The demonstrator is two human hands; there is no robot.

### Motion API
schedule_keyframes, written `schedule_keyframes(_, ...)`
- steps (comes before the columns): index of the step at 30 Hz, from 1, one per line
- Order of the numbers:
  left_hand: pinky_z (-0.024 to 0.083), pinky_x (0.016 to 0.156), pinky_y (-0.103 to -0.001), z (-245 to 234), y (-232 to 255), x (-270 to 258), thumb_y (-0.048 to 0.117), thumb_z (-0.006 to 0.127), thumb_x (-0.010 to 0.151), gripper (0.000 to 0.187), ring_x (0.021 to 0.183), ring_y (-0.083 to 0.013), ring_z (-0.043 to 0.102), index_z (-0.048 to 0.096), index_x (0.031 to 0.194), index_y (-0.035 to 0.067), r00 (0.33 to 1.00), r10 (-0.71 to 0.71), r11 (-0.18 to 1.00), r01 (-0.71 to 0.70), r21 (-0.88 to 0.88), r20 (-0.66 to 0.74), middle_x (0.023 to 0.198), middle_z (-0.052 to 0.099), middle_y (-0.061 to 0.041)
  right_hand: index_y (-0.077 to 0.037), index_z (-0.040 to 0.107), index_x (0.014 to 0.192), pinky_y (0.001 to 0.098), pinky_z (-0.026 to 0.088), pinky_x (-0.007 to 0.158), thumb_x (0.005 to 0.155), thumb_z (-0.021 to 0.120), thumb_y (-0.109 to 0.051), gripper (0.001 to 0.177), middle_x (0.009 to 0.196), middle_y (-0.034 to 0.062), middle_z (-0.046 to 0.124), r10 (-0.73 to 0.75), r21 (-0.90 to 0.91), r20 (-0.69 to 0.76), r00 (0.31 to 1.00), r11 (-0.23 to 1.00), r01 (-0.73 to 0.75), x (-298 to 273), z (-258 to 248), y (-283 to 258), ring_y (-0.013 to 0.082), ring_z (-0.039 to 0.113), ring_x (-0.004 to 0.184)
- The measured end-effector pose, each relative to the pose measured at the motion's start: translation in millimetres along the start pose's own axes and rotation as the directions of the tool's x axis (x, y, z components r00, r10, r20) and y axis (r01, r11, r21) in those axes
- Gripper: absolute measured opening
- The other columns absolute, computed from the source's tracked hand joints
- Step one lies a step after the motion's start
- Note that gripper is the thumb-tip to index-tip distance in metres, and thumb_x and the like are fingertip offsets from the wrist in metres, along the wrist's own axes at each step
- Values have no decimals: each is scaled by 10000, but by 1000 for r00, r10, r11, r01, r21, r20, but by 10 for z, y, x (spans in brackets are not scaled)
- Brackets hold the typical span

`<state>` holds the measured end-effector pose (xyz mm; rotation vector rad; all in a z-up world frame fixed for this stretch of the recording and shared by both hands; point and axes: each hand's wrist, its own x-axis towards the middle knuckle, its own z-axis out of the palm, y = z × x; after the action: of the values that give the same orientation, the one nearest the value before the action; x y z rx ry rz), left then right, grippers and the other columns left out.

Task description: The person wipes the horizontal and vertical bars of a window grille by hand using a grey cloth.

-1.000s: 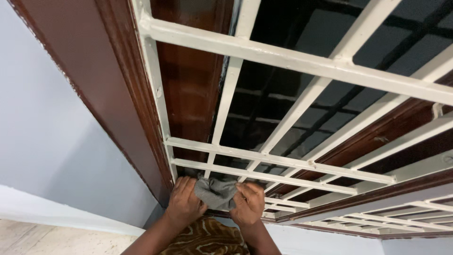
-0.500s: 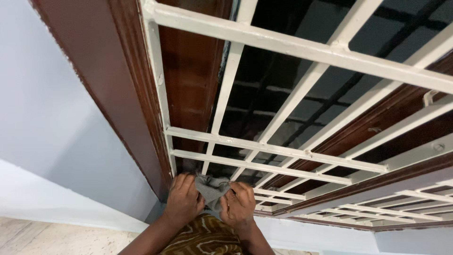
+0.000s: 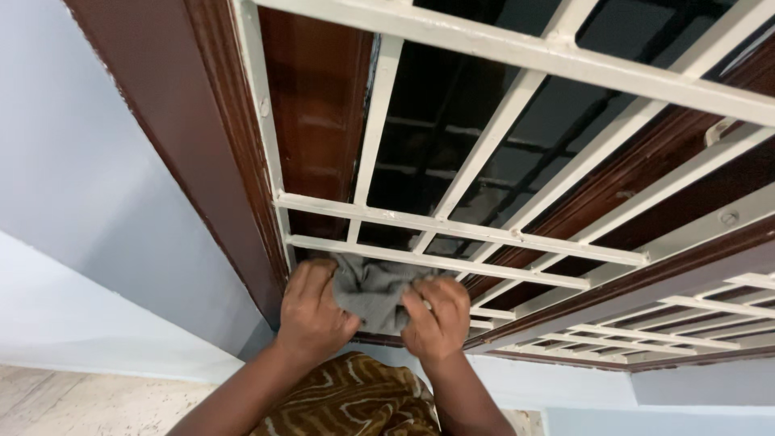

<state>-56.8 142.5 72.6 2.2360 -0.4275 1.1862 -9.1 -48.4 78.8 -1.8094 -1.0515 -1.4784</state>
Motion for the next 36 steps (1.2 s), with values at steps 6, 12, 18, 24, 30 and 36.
schedule_keyframes(6, 517, 691, -480, 209, -181, -29, 23, 726, 580, 384, 807, -401, 559, 600, 889, -168, 995, 104, 983, -104, 150, 13, 1000, 571, -256, 41, 736, 962, 385, 528, 651, 770, 772, 67, 197, 922, 140, 660, -93, -16, 1, 996, 995, 94, 152, 188, 71, 291, 619, 832)
schedule_keyframes(12, 503, 743, -504, 356, -322, -311, 40, 793, 640, 329, 812, -370, 564, 599, 883, -67, 993, 118, 987, -119, 104, 13, 931, 529, -200, 12, 759, 968, 349, 487, 626, 793, 815, 74, 194, 913, 116, 657, 60, 41, 33, 998, 997, -62, -235, 246, 38, 277, 594, 800)
schedule_keyframes(18, 468, 704, -503, 441, -374, -507, 81, 799, 591, 385, 788, -370, 566, 565, 862, -60, 994, 25, 995, -35, 96, 105, 899, 542, -201, -2, 764, 961, 376, 484, 625, 694, 772, 97, 286, 913, 120, 665, 106, 28, 96, 990, 994, -109, -497, 252, -8, 287, 610, 803)
schedule_keyframes(24, 431, 730, -488, 482, -372, -639, 94, 802, 657, 392, 827, -350, 573, 533, 925, -4, 994, 75, 969, -93, 227, 83, 928, 560, -173, 15, 738, 1016, 407, 510, 697, 709, 685, 173, 350, 966, 136, 653, 152, 95, 236, 960, 979, -178, -712, 175, -35, 304, 601, 832)
schedule_keyframes(30, 454, 807, -523, 465, -340, -770, 116, 762, 709, 384, 939, -398, 589, 555, 981, -60, 994, 74, 975, -89, 203, 83, 1053, 581, -245, 15, 728, 1006, 410, 520, 739, 678, 666, 164, 366, 1006, 130, 648, 227, 52, 323, 919, 965, -257, -647, 51, -159, 319, 607, 911)
schedule_keyframes(36, 520, 853, -530, 344, -162, -788, 109, 728, 710, 327, 952, -423, 609, 598, 937, -89, 986, -69, 977, 37, 210, 149, 1059, 597, -242, 20, 733, 990, 409, 530, 766, 665, 662, 138, 353, 1002, 125, 646, 234, 40, 432, 871, 960, -278, -508, -52, -265, 318, 602, 934)
